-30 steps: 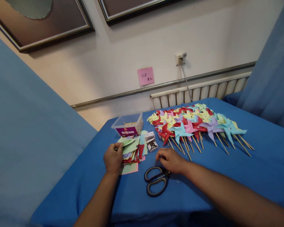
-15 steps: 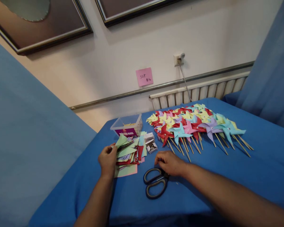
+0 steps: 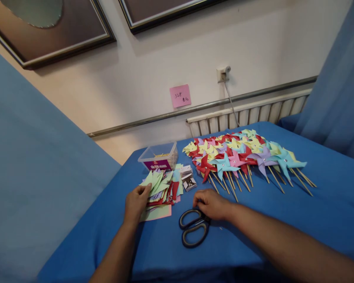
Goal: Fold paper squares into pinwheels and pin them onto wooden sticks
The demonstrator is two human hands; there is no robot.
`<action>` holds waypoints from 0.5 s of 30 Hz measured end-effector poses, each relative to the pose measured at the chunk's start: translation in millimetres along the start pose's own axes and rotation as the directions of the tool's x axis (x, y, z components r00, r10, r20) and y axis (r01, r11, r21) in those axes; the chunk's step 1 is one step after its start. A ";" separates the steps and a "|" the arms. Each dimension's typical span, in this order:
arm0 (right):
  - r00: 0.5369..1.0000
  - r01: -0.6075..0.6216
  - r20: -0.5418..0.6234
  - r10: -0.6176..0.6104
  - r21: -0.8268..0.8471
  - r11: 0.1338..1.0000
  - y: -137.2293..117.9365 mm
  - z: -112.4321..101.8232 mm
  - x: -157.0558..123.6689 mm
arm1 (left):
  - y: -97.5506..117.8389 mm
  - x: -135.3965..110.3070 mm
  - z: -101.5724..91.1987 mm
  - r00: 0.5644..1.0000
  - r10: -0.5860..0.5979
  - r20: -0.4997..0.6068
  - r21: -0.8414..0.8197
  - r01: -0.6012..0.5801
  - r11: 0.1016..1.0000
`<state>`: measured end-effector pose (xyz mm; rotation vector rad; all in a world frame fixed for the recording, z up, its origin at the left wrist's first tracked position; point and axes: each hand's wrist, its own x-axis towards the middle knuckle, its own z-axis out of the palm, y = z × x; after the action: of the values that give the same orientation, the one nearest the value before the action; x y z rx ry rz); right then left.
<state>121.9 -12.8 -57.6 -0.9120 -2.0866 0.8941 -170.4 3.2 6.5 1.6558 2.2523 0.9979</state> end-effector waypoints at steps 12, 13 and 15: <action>0.997 -0.045 0.065 0.046 -0.025 0.999 -1.2 -2.3 1.0 | 33.0 8.4 5.4 0.984 0.006 0.180 0.588 -0.112 0.801; 0.997 -0.045 0.066 0.046 -0.025 0.999 -1.9 -2.4 0.8 | 34.2 8.5 5.0 0.981 0.011 0.192 0.603 -0.127 0.788; 0.997 -0.040 0.068 0.042 -0.024 0.999 -3.4 -2.5 0.5 | 35.5 10.0 3.4 0.983 0.034 0.183 0.616 -0.141 0.775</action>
<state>122.5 -13.3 -53.4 -0.9513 -2.1471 0.9370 -144.6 19.1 27.7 1.9991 2.5702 0.0727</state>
